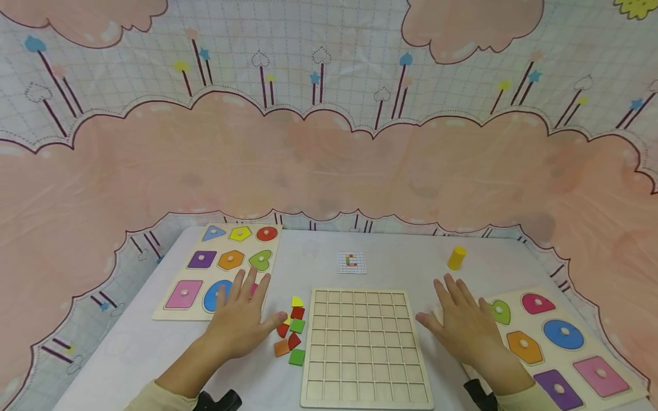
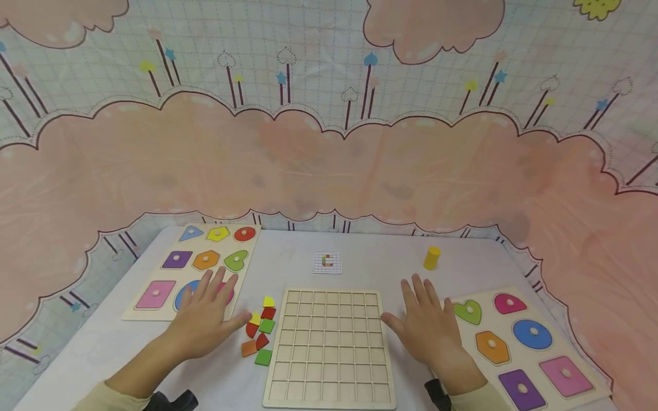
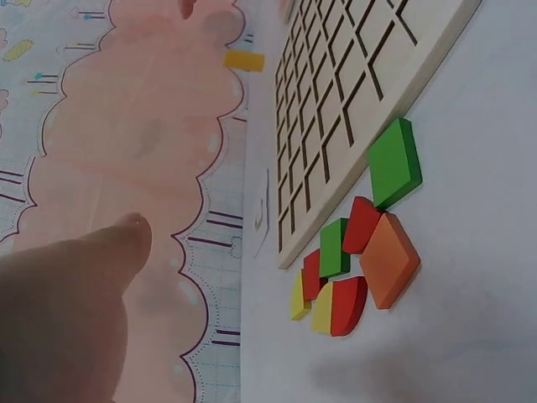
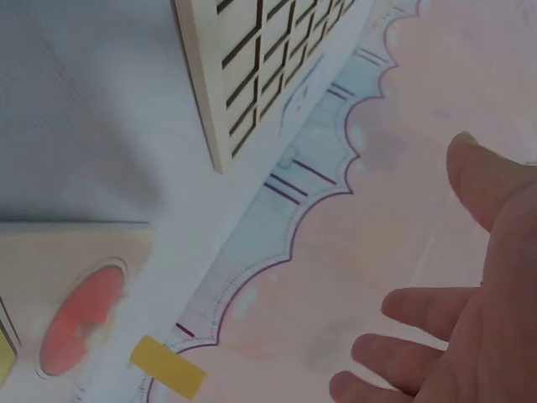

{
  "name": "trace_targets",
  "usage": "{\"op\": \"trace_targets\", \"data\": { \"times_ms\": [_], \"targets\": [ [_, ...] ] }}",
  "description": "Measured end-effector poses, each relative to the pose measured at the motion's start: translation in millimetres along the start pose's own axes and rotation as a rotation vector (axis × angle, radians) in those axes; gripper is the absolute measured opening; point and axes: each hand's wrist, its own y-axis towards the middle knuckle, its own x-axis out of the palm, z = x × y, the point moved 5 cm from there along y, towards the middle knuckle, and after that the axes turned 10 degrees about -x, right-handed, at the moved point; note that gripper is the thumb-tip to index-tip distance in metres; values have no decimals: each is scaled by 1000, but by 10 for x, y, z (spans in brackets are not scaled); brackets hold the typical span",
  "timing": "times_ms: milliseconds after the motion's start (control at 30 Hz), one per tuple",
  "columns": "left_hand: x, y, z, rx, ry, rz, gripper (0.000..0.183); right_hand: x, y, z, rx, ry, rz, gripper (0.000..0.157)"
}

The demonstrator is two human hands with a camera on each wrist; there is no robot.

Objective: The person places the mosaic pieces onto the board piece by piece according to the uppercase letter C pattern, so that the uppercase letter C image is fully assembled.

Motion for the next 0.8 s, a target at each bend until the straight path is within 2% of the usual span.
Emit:
{"op": "trace_targets", "data": {
  "times_ms": [233, 400, 600, 800],
  "targets": [
    [113, 67, 29, 69, -26, 51, 84, 64, -16, -34, -72, 96, 76, 76],
    [207, 146, 28, 106, -88, 52, 85, 181, -36, -63, -83, 199, 77, 73],
    [374, 284, 34, 89, -227, -59, 77, 303, -52, -136, -91, 315, 20, 71],
    [504, 390, 62, 26, -245, -143, 61, 469, -60, -185, -86, 361, -69, 74]
  ]
}}
